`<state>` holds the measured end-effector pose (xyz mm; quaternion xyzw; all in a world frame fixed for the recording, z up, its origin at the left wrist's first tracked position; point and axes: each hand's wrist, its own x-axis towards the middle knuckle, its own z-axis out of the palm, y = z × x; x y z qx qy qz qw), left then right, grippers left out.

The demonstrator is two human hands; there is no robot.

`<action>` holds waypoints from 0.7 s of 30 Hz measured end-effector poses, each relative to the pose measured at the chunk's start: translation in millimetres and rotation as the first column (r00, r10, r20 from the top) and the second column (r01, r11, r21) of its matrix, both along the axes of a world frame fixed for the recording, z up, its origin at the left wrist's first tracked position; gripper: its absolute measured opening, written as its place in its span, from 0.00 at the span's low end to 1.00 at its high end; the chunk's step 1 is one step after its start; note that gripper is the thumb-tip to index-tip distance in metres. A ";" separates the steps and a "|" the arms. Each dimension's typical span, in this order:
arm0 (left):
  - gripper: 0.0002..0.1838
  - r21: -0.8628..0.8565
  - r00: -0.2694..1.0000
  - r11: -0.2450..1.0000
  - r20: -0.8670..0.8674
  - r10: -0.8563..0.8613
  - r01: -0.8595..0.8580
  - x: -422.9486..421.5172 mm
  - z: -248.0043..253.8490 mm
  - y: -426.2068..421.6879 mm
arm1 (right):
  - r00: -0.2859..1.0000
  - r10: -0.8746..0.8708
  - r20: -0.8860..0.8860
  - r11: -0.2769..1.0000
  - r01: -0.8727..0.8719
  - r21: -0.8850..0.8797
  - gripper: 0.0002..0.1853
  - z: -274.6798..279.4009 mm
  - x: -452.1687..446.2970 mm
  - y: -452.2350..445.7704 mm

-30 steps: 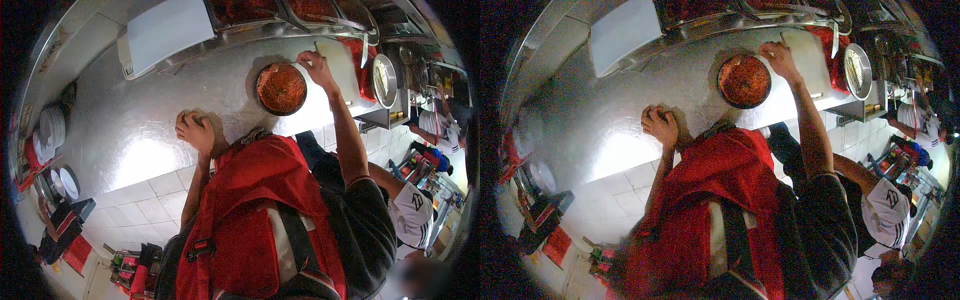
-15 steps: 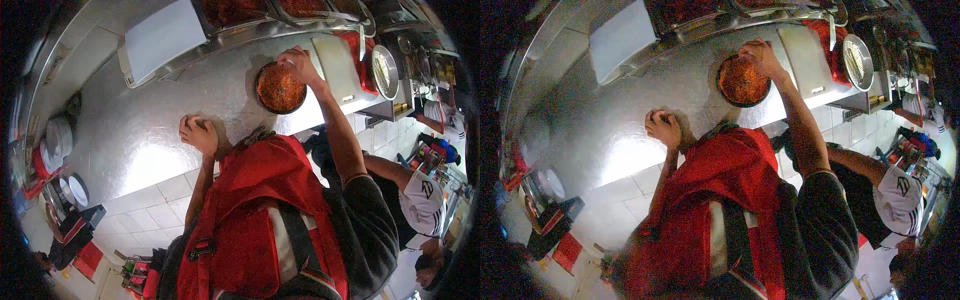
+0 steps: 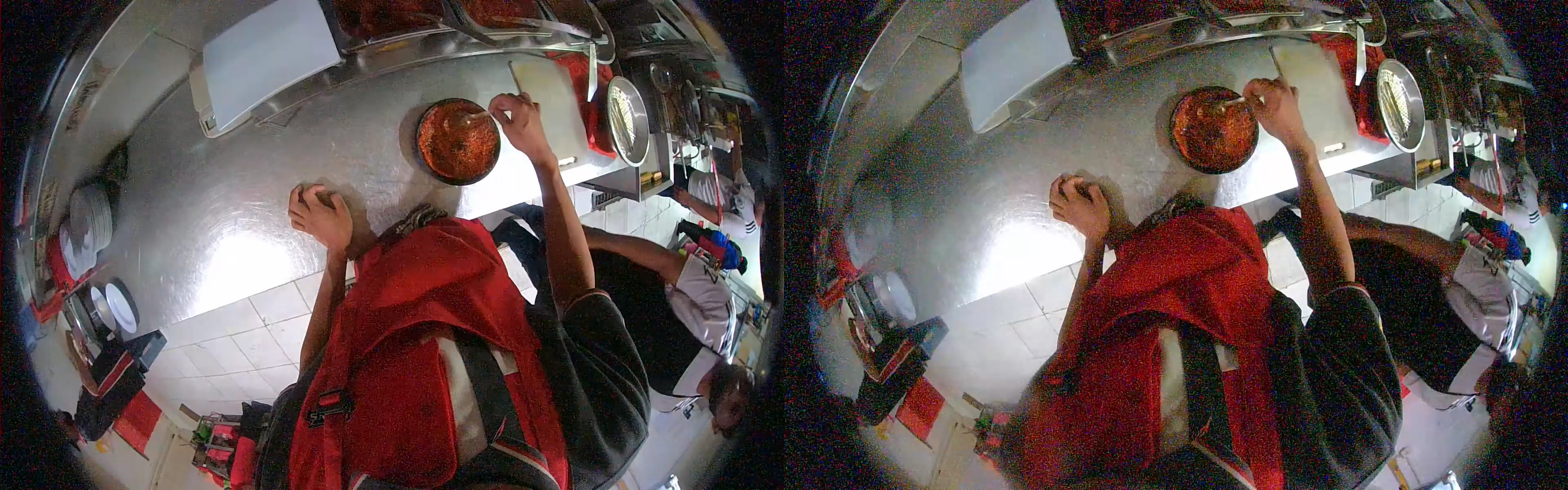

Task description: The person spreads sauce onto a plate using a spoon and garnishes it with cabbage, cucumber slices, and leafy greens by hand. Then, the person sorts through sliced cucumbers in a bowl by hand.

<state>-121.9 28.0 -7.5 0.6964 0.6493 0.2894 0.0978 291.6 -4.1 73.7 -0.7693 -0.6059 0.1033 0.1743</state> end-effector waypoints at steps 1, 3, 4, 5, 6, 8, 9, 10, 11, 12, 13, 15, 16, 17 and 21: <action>0.16 0.001 1.000 1.000 0.001 -0.003 0.003 -0.5 0.4 0.4 | 1.000 -0.003 0.000 1.000 0.003 -0.002 0.04 3.8 -2.7 -7.9; 0.16 -0.001 1.000 1.000 0.002 -0.008 0.008 -1.4 -0.2 -0.7 | 0.996 -0.050 0.071 0.989 0.060 -0.135 0.03 16.4 -12.7 -25.1; 0.15 -0.015 1.000 1.000 -0.012 0.005 -0.005 -1.2 -1.0 -0.6 | 0.997 -0.075 -0.026 0.983 0.069 -0.167 0.03 22.4 -19.7 -30.3; 0.14 -0.030 0.999 0.999 -0.028 0.017 -0.018 -0.9 -1.1 -0.9 | 0.980 -0.147 -0.134 0.962 0.110 -0.250 0.04 17.2 -23.8 -38.1; 0.14 -0.031 1.000 0.999 -0.028 0.013 -0.014 0.2 -1.1 -0.5 | 0.953 -0.177 -0.245 0.962 0.116 -0.247 0.05 10.7 -28.3 -46.7; 0.14 -0.020 1.000 1.000 -0.020 0.009 -0.009 2.4 0.3 -0.4 | 0.917 -0.196 -0.347 0.972 0.136 -0.190 0.07 -1.1 -39.5 -65.0; 0.14 -0.021 1.000 1.000 -0.023 0.005 -0.005 2.6 0.6 -0.3 | 0.906 -0.212 -0.367 0.959 0.120 -0.258 0.08 -6.1 -40.8 -72.1; 0.14 -0.028 1.000 0.999 -0.026 0.015 -0.015 1.7 1.0 -0.6 | 0.895 -0.152 -0.419 0.983 0.094 -0.155 0.08 -45.0 -33.4 -88.3; 0.15 -0.035 0.999 0.999 -0.029 0.025 -0.026 2.4 1.8 -0.3 | 0.881 -0.086 -0.464 0.996 0.072 -0.049 0.09 -45.9 -42.4 -84.0; 0.15 -0.036 0.999 0.999 -0.031 0.021 -0.022 3.1 2.3 -0.5 | 0.880 -0.090 -0.466 0.996 0.075 -0.050 0.09 -40.7 -45.6 -86.9; 0.15 -0.030 0.999 0.999 -0.026 0.024 -0.025 3.5 2.8 -0.4 | 0.917 -0.197 -0.347 0.970 0.131 -0.205 0.08 -34.0 -49.7 -93.1; 0.15 -0.024 1.000 0.999 -0.019 0.025 -0.025 4.1 2.3 0.2 | 0.935 -0.286 -0.208 0.916 0.203 -0.347 0.07 -11.0 -56.9 -89.1; 0.15 -0.013 1.000 1.000 -0.017 0.022 -0.023 3.8 1.7 0.3 | 0.953 -0.229 -0.199 0.938 0.160 -0.309 0.08 -9.2 -53.8 -91.2; 0.15 -0.002 1.000 1.000 -0.015 0.020 -0.020 3.6 1.1 0.0 | 0.968 -0.170 -0.186 0.956 0.116 -0.271 0.08 -6.2 -50.0 -93.2; 0.14 0.021 1.000 0.999 -0.004 0.025 -0.025 3.5 -2.0 -1.3 | 0.996 -0.075 -0.051 0.956 0.058 -0.288 0.06 13.2 -25.1 -90.3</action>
